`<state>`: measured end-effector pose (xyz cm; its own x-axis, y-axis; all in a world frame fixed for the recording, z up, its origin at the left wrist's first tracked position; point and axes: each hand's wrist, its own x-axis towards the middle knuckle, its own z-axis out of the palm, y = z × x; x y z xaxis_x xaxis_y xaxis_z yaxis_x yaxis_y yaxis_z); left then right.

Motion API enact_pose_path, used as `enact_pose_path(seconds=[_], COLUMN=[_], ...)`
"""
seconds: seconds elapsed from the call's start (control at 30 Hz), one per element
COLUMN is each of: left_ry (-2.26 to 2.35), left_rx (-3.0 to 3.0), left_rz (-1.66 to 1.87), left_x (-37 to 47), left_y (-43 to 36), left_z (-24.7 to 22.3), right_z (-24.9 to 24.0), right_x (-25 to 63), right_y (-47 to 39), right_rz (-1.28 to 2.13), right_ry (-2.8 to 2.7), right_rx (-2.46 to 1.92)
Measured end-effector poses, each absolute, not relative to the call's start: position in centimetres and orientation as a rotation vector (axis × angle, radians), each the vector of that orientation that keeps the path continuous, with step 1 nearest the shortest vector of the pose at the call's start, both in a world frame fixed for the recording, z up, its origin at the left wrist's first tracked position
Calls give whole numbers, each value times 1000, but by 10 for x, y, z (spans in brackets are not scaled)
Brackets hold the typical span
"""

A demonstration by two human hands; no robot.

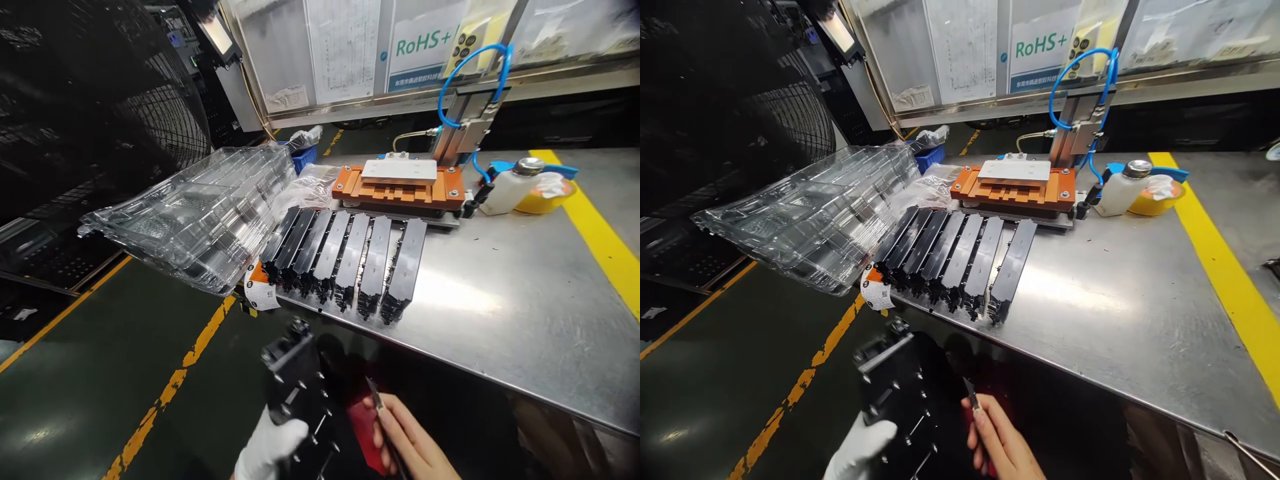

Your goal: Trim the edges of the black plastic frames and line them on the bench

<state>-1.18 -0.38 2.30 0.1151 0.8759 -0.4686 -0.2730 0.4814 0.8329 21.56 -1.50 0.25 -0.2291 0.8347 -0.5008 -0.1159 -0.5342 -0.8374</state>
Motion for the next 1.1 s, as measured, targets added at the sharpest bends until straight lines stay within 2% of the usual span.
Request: enact_pose_path(seconds=[0.07,0.17,0.33,0.57,0.77,0.93,1.1], left_ry=[1433,1571,1597,1632,1621,1614,1666], left_rx=[1028,1346,1239,1224,1232,1287,1733], left_rz=[954,1042,889,823,820,823,737], left_x=[1,15,13,9,10,7,4], left_y=[-9,-18,-24,-23,-25,-25,-31], left_z=[14,3,-3,-3,-8,-9,-16], right_z=[8,23,35,24,28,26,28], right_x=[230,243,245,244,242,241,238], right_y=[-7,3,15,14,13,13,13], right_rz=[1623,1473,1374,934,865,938,1070], right_ry=[-1156,-1404,-1717,-1914,-1895,-1904,-1829], right_rx=[-1448,-1478,-1452,-1452,-1476,-1468,-1406])
